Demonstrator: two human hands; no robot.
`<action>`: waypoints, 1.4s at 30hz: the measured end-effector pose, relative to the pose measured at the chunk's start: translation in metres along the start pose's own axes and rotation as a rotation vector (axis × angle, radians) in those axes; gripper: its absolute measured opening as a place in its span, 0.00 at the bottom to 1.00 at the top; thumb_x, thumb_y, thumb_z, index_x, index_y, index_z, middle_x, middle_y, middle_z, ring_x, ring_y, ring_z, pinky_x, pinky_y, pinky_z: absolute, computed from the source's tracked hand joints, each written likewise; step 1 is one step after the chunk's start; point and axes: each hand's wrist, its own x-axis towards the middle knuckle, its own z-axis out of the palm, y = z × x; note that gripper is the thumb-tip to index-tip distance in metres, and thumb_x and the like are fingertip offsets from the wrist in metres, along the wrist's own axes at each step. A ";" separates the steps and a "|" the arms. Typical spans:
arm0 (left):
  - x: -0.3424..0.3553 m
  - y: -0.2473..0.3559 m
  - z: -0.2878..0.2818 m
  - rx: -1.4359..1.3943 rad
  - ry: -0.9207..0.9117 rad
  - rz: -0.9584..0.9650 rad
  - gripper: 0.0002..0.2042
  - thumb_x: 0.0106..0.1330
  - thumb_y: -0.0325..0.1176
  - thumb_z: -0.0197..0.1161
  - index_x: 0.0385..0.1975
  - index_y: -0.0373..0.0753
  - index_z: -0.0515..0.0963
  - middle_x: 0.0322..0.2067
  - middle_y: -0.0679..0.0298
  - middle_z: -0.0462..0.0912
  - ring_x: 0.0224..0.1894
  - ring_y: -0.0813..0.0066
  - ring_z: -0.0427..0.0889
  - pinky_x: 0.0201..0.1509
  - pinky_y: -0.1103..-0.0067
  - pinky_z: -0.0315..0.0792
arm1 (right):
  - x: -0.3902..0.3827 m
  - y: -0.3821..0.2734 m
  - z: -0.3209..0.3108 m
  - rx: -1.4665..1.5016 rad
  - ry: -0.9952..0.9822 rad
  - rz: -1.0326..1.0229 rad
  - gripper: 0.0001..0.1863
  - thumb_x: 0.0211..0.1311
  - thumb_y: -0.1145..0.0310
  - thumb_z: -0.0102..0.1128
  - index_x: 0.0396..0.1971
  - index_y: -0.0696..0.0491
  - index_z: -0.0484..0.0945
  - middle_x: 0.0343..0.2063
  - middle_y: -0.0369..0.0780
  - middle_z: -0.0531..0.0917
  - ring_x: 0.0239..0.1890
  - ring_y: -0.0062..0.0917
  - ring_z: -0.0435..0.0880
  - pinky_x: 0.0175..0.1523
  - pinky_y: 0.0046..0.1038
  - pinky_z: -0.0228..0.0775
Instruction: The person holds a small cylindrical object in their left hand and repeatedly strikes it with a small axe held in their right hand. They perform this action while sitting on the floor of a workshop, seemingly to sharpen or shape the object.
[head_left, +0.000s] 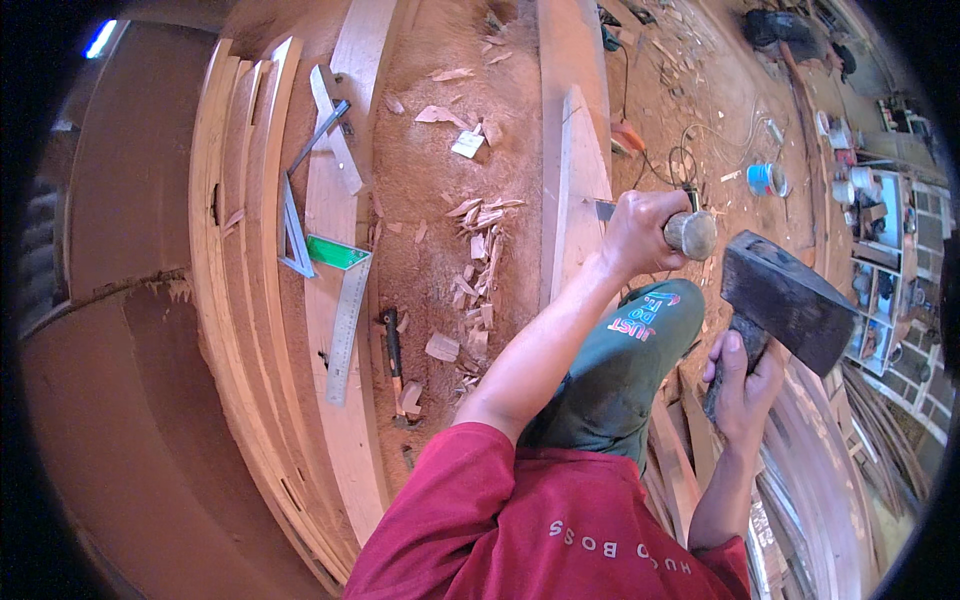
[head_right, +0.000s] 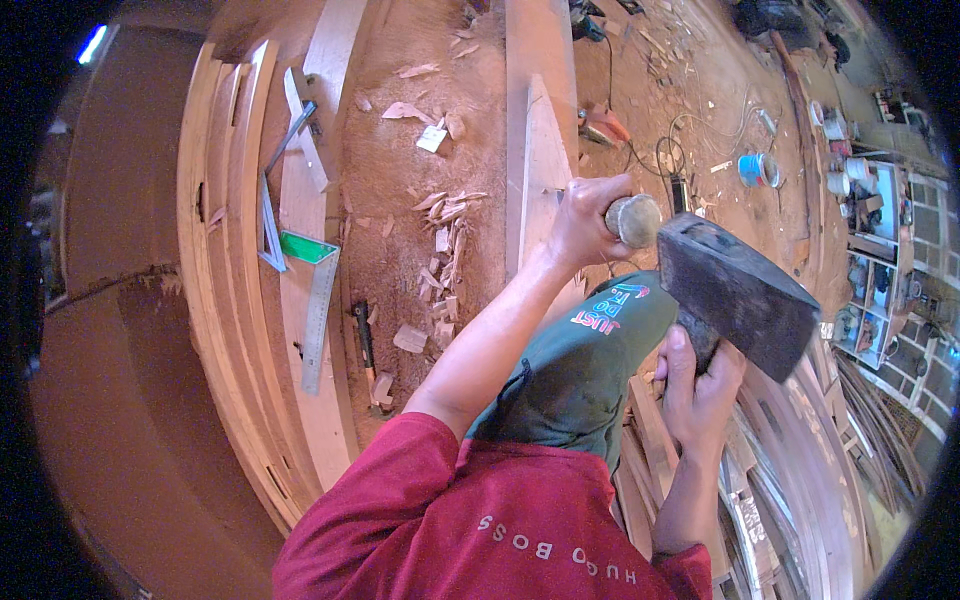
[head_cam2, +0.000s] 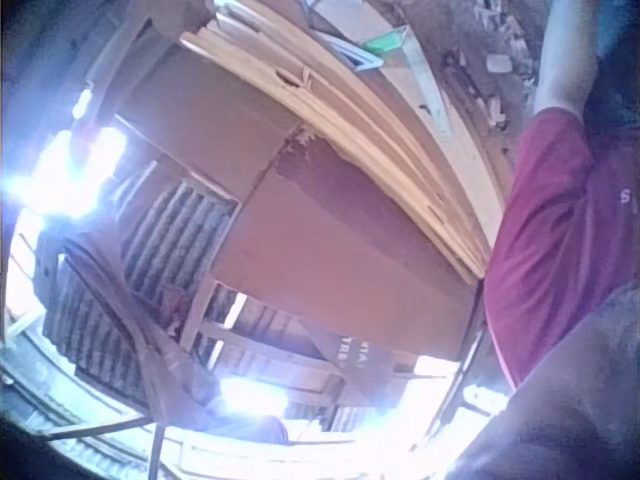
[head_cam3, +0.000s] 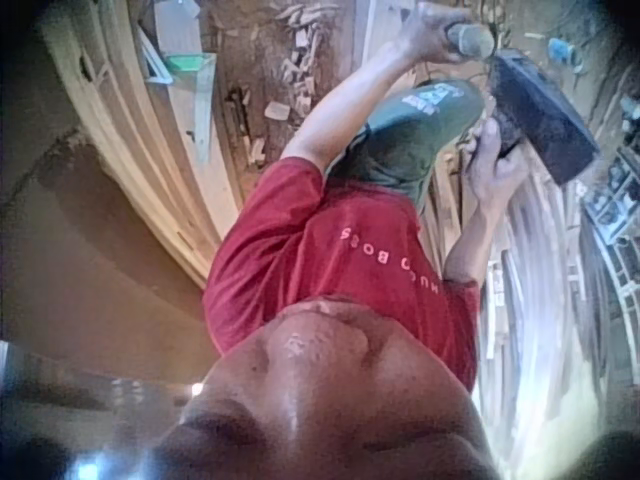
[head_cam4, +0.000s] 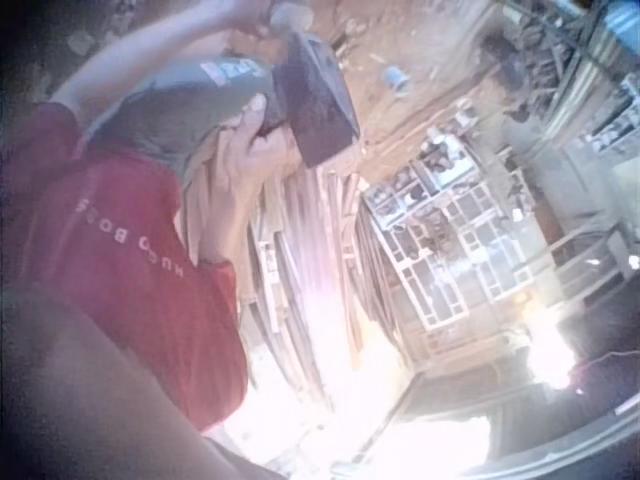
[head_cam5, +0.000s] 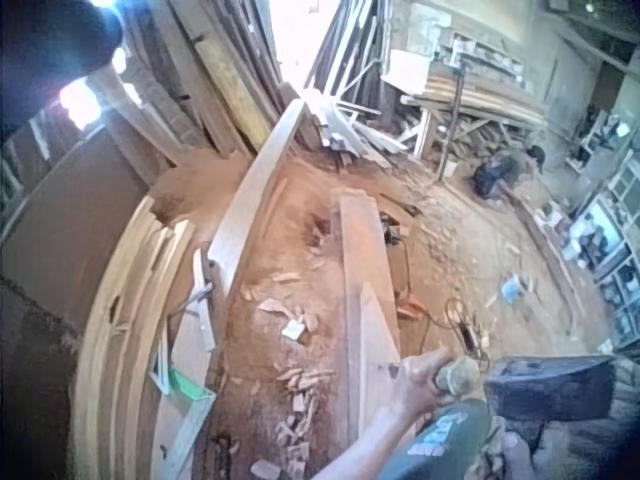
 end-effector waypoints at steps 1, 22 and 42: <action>0.000 -0.001 0.001 -0.004 0.001 0.011 0.16 0.35 0.32 0.71 0.23 0.39 0.72 0.19 0.53 0.75 0.24 0.50 0.78 0.28 0.68 0.71 | 0.003 0.000 0.000 -0.046 -0.021 0.019 0.12 0.72 0.63 0.52 0.35 0.58 0.70 0.23 0.35 0.75 0.20 0.15 0.73 0.25 0.19 0.66; 0.000 -0.006 -0.008 -0.054 0.013 0.028 0.16 0.33 0.32 0.70 0.22 0.40 0.71 0.18 0.55 0.75 0.25 0.51 0.78 0.28 0.67 0.71 | -0.002 -0.033 -0.006 -0.286 0.008 0.129 0.16 0.66 0.61 0.59 0.33 0.62 0.76 0.27 0.48 0.79 0.27 0.29 0.80 0.32 0.33 0.71; 0.001 0.000 -0.011 -0.033 -0.027 -0.024 0.13 0.37 0.31 0.69 0.25 0.39 0.74 0.21 0.53 0.77 0.26 0.51 0.80 0.29 0.67 0.73 | -0.002 0.004 -0.004 -0.347 -0.007 -0.224 0.19 0.67 0.54 0.58 0.37 0.58 0.76 0.29 0.43 0.82 0.28 0.31 0.79 0.35 0.37 0.72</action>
